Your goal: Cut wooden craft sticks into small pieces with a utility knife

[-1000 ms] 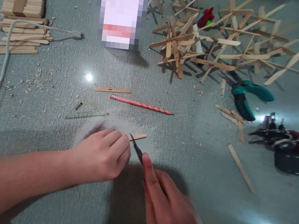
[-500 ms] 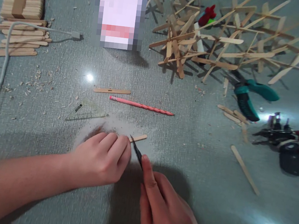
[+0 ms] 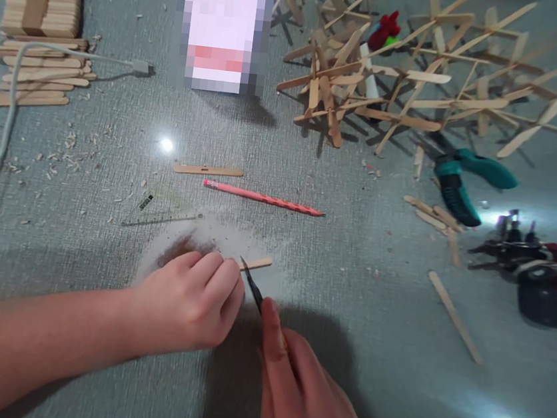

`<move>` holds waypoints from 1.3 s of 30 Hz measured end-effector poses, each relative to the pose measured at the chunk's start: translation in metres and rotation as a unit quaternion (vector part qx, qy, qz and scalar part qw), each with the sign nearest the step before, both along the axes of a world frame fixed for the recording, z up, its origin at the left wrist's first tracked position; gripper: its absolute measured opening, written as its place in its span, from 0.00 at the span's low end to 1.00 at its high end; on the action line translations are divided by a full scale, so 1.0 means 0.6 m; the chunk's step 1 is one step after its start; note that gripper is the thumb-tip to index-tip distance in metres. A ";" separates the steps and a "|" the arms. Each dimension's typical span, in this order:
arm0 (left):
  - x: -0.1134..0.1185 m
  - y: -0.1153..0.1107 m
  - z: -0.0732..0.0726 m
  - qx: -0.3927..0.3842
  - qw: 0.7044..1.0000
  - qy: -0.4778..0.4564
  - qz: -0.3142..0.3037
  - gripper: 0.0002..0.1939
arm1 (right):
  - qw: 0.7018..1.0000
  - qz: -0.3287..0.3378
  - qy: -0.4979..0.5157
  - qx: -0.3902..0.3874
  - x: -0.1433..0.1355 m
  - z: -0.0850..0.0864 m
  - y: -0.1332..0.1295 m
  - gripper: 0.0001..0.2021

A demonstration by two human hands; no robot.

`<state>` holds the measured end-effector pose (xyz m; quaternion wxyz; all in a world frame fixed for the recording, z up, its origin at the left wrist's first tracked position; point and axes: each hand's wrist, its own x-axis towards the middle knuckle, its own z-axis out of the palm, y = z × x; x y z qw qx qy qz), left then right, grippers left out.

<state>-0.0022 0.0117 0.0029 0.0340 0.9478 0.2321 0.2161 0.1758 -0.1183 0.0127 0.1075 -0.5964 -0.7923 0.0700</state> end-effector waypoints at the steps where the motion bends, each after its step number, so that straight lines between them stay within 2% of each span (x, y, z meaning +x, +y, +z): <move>1: 0.000 -0.001 0.000 0.000 1.000 0.001 0.000 0.09 | 1.000 -0.001 -0.004 0.007 -0.001 -0.001 -0.002 0.30; 7: -0.002 -0.004 -0.002 -0.003 1.000 0.002 -0.007 0.11 | 1.000 0.009 -0.012 0.012 0.004 -0.001 -0.012 0.30; 17: 0.004 0.001 0.000 -0.063 0.998 -0.025 0.008 0.15 | 1.000 0.021 -0.005 -0.007 0.023 -0.004 -0.015 0.33; 22: 0.002 0.004 0.000 -0.077 0.997 -0.014 -0.021 0.14 | 0.999 0.038 -0.018 -0.002 0.026 -0.002 -0.013 0.30; 28: 0.003 0.006 0.001 -0.090 0.995 -0.019 -0.025 0.16 | 0.998 0.050 -0.023 -0.013 0.024 0.016 0.009 0.25; 34: 0.005 0.009 0.004 -0.089 0.995 -0.035 -0.013 0.18 | 0.999 0.029 -0.002 -0.019 0.020 0.016 0.020 0.29; 39: 0.002 0.010 0.004 -0.056 0.998 -0.015 -0.003 0.18 | 0.998 0.033 0.024 -0.043 0.025 0.012 0.019 0.31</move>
